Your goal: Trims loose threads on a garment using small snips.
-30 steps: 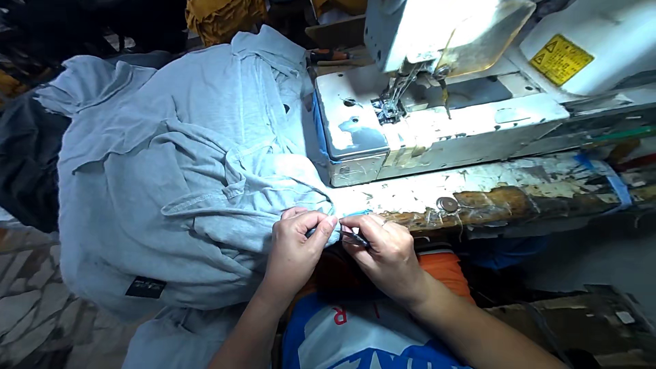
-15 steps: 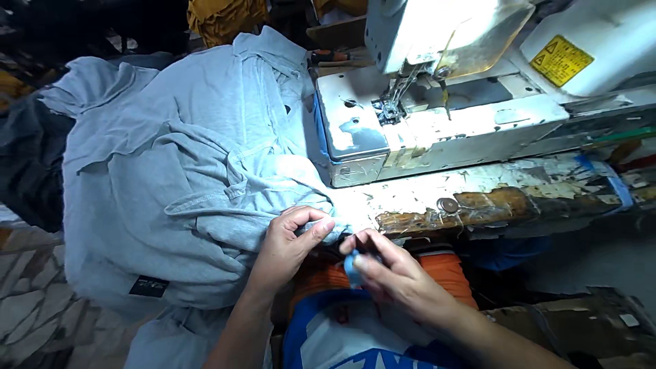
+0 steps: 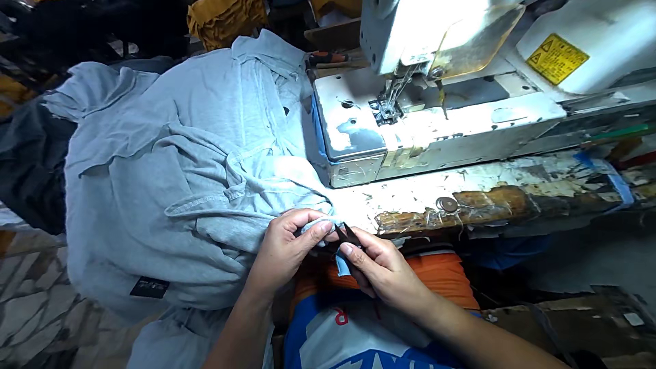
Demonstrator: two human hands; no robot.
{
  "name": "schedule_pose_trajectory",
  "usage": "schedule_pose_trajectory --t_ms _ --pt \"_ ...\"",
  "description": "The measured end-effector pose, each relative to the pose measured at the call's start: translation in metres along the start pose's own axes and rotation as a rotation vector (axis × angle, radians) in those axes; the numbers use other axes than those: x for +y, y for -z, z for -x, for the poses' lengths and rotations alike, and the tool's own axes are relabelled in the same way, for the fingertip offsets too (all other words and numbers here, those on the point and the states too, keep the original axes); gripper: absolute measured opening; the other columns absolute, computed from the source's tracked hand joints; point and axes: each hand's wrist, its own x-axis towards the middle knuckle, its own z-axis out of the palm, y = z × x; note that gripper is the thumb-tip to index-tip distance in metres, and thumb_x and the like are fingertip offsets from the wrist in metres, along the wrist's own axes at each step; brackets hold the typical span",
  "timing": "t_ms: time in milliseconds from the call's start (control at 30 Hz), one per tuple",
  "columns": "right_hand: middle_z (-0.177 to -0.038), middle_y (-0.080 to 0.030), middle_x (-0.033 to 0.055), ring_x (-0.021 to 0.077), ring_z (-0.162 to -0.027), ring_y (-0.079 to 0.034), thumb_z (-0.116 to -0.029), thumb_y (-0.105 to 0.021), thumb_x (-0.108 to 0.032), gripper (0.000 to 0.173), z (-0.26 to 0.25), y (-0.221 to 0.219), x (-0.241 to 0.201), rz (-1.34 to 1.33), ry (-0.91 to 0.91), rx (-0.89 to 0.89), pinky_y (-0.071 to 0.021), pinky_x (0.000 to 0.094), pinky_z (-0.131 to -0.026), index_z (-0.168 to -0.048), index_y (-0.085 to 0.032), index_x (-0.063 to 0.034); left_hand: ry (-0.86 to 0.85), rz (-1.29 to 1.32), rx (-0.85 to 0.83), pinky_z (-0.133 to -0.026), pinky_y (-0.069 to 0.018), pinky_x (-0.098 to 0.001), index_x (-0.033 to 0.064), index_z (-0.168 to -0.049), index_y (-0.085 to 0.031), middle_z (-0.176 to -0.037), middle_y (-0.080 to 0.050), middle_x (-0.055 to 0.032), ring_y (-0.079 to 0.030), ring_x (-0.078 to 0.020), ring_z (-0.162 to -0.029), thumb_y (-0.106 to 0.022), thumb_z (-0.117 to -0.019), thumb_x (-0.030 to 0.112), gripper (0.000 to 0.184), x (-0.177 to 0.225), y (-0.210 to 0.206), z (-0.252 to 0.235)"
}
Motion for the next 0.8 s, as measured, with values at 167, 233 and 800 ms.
schedule_pose_trajectory --t_ms 167,233,800 --pt "-0.069 -0.053 -0.0089 -0.0037 -0.050 -0.045 -0.1087 -0.046 -0.021 0.028 0.000 0.000 0.001 0.010 0.015 0.003 -0.0404 0.0131 -0.045 -0.124 -0.065 -0.0077 -0.004 0.031 0.018 -0.078 -0.0568 -0.0187 0.0076 -0.093 -0.076 -0.088 -0.073 0.0032 -0.068 -0.0021 -0.082 -0.066 -0.0961 0.010 0.011 -0.001 0.000 -0.001" --pt "-0.069 -0.053 -0.0090 -0.0038 -0.049 -0.044 -0.1088 -0.046 -0.021 0.028 0.000 0.000 0.001 0.013 0.008 -0.001 -0.0402 0.0131 -0.045 -0.125 -0.065 -0.0080 0.000 0.040 0.019 -0.078 -0.0572 -0.0191 0.0071 -0.093 -0.076 -0.088 -0.073 0.0030 -0.068 -0.0024 -0.083 -0.066 -0.0960 0.010 0.011 -0.001 0.000 0.000" --pt "-0.058 -0.057 -0.0070 -0.0052 -0.041 -0.044 -0.1088 -0.047 -0.039 0.045 -0.008 0.004 -0.006 -0.687 -0.182 0.035 -0.0353 0.0112 -0.038 -0.083 -0.070 -0.0096 -0.005 -0.093 -0.056 -0.081 -0.0503 -0.0148 0.0085 -0.091 -0.076 -0.089 -0.070 0.0072 -0.062 0.0039 -0.088 -0.061 -0.0987 0.016 0.018 0.001 0.003 0.001"
